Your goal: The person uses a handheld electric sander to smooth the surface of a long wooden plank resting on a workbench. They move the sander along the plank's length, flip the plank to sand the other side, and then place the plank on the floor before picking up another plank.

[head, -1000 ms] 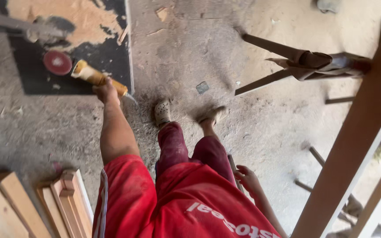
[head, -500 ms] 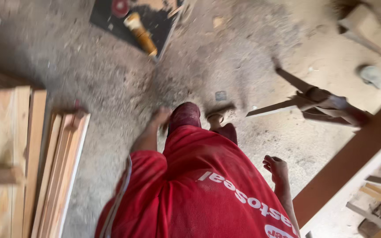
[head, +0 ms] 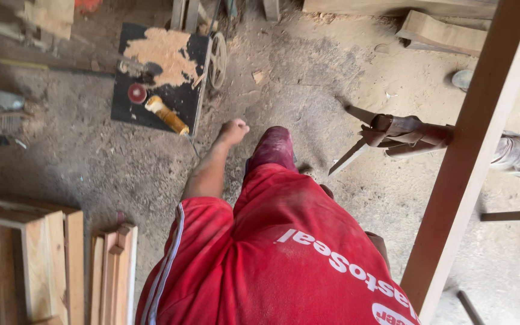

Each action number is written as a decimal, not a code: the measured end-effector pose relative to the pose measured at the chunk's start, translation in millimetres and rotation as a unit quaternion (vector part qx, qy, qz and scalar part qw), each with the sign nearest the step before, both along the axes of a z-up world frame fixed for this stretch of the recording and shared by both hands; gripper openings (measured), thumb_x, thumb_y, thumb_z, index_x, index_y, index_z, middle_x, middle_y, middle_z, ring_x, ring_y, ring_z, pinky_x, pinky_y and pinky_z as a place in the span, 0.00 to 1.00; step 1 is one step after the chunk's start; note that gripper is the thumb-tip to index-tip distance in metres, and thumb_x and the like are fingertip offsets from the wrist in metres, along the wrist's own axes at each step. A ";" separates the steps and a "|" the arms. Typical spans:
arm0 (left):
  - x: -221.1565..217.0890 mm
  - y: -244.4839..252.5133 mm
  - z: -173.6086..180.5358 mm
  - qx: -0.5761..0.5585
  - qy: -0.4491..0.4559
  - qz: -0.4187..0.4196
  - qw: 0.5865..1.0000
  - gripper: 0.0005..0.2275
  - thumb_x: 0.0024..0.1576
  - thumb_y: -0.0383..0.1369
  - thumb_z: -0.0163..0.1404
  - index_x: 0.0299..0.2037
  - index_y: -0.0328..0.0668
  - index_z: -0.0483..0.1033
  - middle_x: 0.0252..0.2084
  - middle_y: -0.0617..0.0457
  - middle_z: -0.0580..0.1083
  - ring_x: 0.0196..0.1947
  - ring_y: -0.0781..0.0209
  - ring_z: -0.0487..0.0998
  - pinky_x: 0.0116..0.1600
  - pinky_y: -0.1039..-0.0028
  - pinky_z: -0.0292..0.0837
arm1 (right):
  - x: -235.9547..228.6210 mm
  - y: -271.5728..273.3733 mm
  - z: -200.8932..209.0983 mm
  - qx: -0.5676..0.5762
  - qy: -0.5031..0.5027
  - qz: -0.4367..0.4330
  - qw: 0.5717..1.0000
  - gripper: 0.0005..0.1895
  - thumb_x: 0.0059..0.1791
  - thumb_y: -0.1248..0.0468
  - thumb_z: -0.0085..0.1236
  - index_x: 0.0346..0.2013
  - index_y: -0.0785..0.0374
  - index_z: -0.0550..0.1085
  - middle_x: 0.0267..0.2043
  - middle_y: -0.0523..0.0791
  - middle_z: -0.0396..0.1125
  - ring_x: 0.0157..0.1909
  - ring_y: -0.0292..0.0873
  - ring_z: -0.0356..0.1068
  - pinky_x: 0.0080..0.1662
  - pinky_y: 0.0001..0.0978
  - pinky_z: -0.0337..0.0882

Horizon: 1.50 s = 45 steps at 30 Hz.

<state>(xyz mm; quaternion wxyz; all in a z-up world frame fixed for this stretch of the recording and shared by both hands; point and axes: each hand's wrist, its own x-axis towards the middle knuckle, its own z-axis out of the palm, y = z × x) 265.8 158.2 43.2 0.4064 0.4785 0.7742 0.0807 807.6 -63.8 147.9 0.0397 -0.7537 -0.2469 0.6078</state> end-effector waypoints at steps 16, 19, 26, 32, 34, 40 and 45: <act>-91.5 578.4 76.1 0.168 0.172 0.042 0.970 0.18 0.54 0.41 0.58 0.51 0.45 0.72 0.45 0.42 0.80 0.42 0.48 0.80 0.48 0.60 0.75 | -98.6 113.3 -3.8 -0.066 -0.010 -0.390 0.918 0.20 0.50 0.63 0.56 0.56 0.66 0.74 0.42 0.51 0.76 0.38 0.46 0.73 0.36 0.37 0.72; -72.6 665.5 79.1 0.126 0.141 0.056 0.980 0.21 0.56 0.44 0.58 0.54 0.46 0.67 0.46 0.41 0.78 0.40 0.48 0.79 0.44 0.59 0.74 | -153.3 136.0 1.6 -0.060 -0.010 -0.497 0.866 0.22 0.50 0.63 0.56 0.58 0.65 0.72 0.42 0.50 0.76 0.38 0.46 0.73 0.36 0.37 0.72; -78.6 708.6 93.0 0.038 0.084 0.181 0.979 0.29 0.60 0.49 0.57 0.62 0.47 0.54 0.50 0.39 0.75 0.34 0.48 0.78 0.36 0.57 0.74 | -165.6 214.0 -6.1 -0.030 -0.105 -0.385 0.916 0.26 0.47 0.58 0.63 0.58 0.62 0.75 0.39 0.50 0.76 0.36 0.43 0.74 0.40 0.35 0.74; -63.1 705.8 98.7 0.044 0.097 0.132 0.986 0.28 0.61 0.48 0.58 0.58 0.40 0.56 0.46 0.39 0.76 0.31 0.54 0.75 0.33 0.62 0.70 | -167.9 254.4 -4.0 -0.011 -0.154 -0.371 0.916 0.25 0.45 0.57 0.63 0.57 0.58 0.77 0.43 0.48 0.78 0.42 0.42 0.76 0.46 0.37 0.75; -52.8 704.5 93.1 0.078 0.100 0.092 0.988 0.26 0.61 0.46 0.58 0.57 0.40 0.58 0.45 0.41 0.76 0.31 0.55 0.75 0.33 0.63 0.70 | -176.3 248.8 -4.6 -0.016 -0.155 -0.377 0.913 0.26 0.44 0.57 0.63 0.57 0.59 0.76 0.45 0.49 0.78 0.42 0.42 0.77 0.48 0.37 0.75; -23.5 620.5 100.7 0.282 0.150 -0.091 0.943 0.19 0.60 0.39 0.56 0.52 0.39 0.64 0.41 0.44 0.76 0.30 0.57 0.75 0.33 0.66 0.69 | -215.6 192.8 -26.2 -0.094 -0.130 -0.440 0.883 0.27 0.43 0.56 0.64 0.56 0.58 0.76 0.47 0.51 0.77 0.44 0.48 0.78 0.48 0.41 0.77; 65.7 503.0 68.0 -0.024 0.030 -0.216 0.976 0.13 0.59 0.34 0.55 0.49 0.38 0.68 0.37 0.47 0.76 0.30 0.59 0.74 0.33 0.68 0.69 | -245.9 136.4 -43.1 -0.076 -0.174 -0.475 0.859 0.23 0.43 0.56 0.65 0.52 0.57 0.78 0.45 0.51 0.77 0.44 0.50 0.79 0.50 0.40 0.77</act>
